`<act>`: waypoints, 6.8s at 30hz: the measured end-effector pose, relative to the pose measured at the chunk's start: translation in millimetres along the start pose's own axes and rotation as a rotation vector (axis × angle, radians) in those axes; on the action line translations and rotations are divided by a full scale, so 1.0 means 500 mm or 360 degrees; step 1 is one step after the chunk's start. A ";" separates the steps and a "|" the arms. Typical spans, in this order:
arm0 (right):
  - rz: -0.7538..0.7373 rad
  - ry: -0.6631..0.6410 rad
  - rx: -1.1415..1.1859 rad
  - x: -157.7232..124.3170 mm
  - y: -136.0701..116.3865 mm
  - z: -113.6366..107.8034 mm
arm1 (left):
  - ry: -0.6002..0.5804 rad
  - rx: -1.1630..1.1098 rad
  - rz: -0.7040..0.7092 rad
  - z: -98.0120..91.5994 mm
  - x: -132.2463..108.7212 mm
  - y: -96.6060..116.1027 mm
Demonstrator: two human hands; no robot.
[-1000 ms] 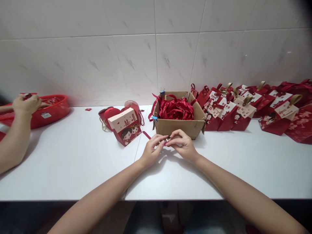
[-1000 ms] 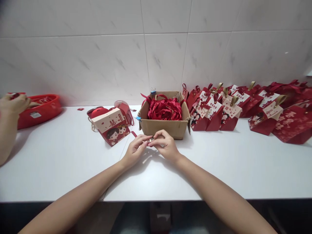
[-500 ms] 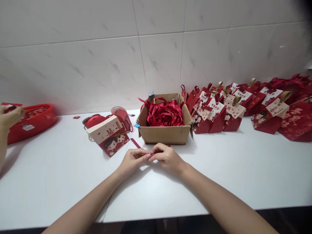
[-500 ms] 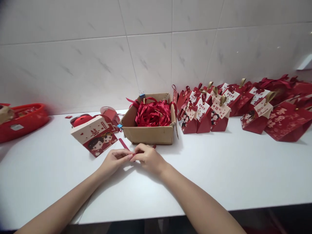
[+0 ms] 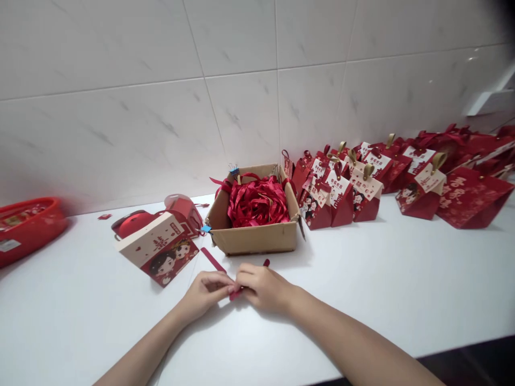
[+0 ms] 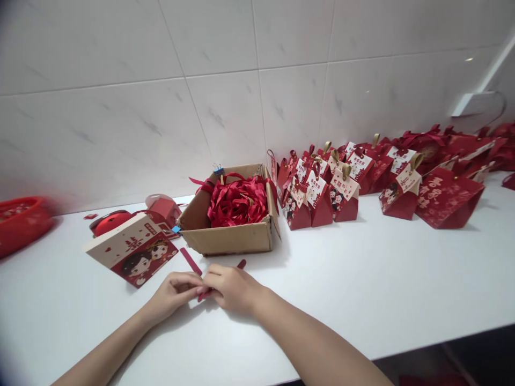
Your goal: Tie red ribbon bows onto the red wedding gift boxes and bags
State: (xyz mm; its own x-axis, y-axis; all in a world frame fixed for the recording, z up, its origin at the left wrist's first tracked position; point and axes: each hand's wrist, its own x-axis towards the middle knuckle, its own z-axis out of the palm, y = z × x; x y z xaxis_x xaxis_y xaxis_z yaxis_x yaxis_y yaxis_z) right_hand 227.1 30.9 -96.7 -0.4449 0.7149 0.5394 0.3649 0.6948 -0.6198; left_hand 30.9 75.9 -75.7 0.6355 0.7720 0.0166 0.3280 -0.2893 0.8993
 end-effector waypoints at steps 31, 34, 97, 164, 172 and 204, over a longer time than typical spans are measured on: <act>0.0488 0.0421 -0.0182 0.004 0.007 0.049 | 0.0444 0.0603 0.0369 0.029 0.005 -0.010; 0.0493 0.0419 -0.0141 0.005 0.006 0.052 | 0.0563 0.0745 0.0488 0.000 -0.001 -0.005; -0.0133 0.0881 -0.0171 -0.010 -0.139 -0.021 | 0.0523 -0.0197 0.1163 0.044 -0.062 0.068; -0.0410 0.0560 -0.0131 -0.023 -0.152 -0.027 | 0.0148 0.0077 0.1442 0.020 -0.064 0.095; -0.0367 0.0492 -0.0055 -0.023 -0.151 -0.023 | 0.0298 0.0046 0.1491 0.030 -0.060 0.070; -0.0659 0.0470 -0.0263 -0.017 -0.114 -0.033 | 0.0255 0.0102 0.1403 0.024 -0.067 0.088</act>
State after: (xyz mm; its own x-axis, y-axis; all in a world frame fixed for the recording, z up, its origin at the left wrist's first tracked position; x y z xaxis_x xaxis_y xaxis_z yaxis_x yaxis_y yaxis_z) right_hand 223.4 -13.6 -56.6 -0.3384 0.3534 0.8721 0.3422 0.9096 -0.2358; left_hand 32.5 30.7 -41.9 0.5714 0.3229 0.7545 -0.1913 -0.8416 0.5051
